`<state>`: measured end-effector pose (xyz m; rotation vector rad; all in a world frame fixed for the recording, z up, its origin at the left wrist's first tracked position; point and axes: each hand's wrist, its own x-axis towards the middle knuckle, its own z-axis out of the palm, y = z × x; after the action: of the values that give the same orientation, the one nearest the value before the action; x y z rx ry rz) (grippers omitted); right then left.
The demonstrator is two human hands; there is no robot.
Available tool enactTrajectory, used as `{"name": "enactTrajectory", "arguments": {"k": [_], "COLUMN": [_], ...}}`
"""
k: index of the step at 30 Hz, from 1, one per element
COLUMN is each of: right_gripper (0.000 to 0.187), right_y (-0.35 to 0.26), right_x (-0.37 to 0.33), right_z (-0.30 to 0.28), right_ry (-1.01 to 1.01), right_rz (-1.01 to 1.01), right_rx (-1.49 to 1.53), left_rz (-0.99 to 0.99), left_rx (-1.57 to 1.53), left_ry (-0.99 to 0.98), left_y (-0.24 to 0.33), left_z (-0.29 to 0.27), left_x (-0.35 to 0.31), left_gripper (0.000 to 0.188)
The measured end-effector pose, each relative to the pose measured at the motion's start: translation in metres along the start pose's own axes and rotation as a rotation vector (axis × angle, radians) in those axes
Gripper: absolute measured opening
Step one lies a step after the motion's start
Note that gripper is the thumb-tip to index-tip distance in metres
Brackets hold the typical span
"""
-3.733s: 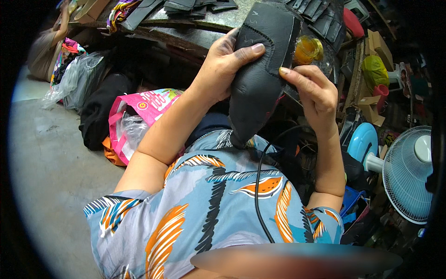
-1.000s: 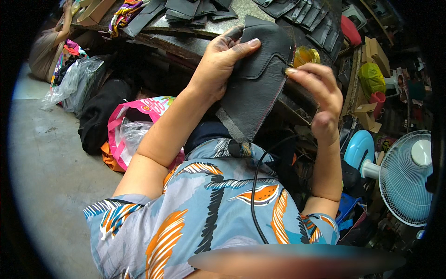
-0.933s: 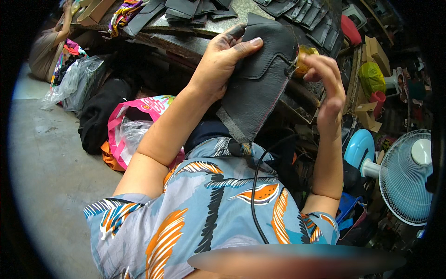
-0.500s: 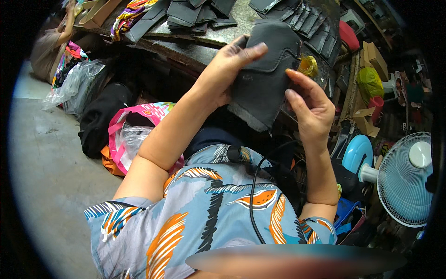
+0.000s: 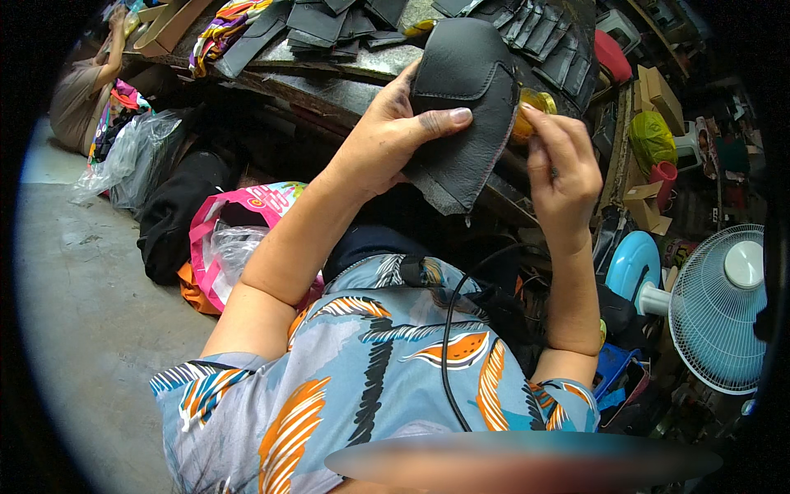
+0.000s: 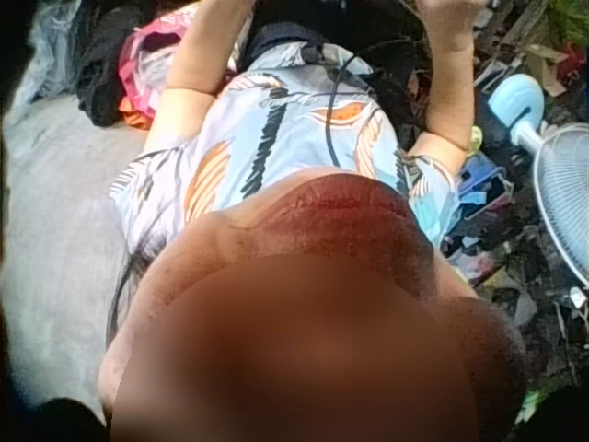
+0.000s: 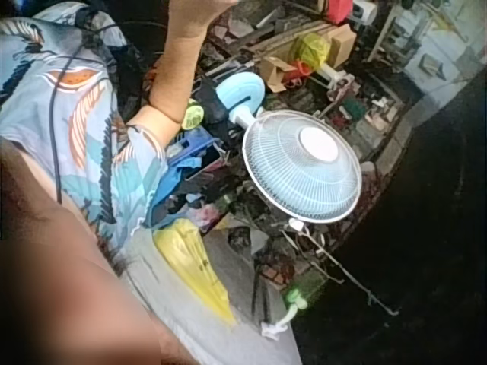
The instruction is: The person repeatedly picks up black leather shoe parts from a pile on the table, applies glue to the edges using a small brush, and places them back on the table. The person continues this process for multiple parts throughout the clip.
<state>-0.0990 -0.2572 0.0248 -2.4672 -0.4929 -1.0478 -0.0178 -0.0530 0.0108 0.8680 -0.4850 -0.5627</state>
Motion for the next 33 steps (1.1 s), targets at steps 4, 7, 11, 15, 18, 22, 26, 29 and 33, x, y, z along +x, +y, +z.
{"name": "enactTrajectory", "arguments": {"k": [4, 7, 11, 15, 18, 22, 26, 29, 33], "right_gripper": [0.046, 0.046, 0.046, 0.055, 0.054, 0.038, 0.027, 0.022, 0.022], "right_y": [0.003, 0.001, -0.005, -0.011, -0.008, 0.029, 0.071, 0.082, 0.076], "right_x": [0.002, -0.002, -0.009, -0.012, -0.012, -0.002, -0.001, -0.007, 0.0], "right_z": [0.001, 0.006, 0.005, 0.003, -0.005, -0.017, -0.011, -0.001, 0.006], "right_ry": [0.0, -0.066, -0.126, -0.14, -0.156, -0.146, -0.237, -0.312, -0.273], "right_rz": [0.083, 0.196, 0.335, 0.051, -0.045, 0.116, 0.139, 0.07, 0.182], "right_rx": [0.067, 0.326, 0.805, 0.374, 0.239, -0.117, -0.509, -0.541, -0.474], "left_rz": [0.013, 0.021, 0.011, 0.014, 0.039, 0.063, 0.068, 0.044, 0.066], "left_rx": [-0.048, -0.04, -0.013, 0.005, 0.029, 0.074, 0.095, 0.061, 0.02], "left_ry": [-0.032, -0.039, -0.011, 0.009, 0.036, 0.043, 0.032, 0.034, 0.071], "left_y": [0.0, -0.001, -0.001, -0.002, -0.002, 0.002, 0.005, 0.004, 0.001], "left_z": [0.004, 0.004, 0.001, -0.003, -0.004, -0.007, -0.01, -0.011, -0.011], "left_x": [0.0, 0.001, 0.003, 0.007, 0.007, 0.008, 0.009, 0.01, 0.012], "left_gripper": [0.061, 0.06, 0.057, 0.052, 0.049, 0.05, 0.051, 0.05, 0.046]}}
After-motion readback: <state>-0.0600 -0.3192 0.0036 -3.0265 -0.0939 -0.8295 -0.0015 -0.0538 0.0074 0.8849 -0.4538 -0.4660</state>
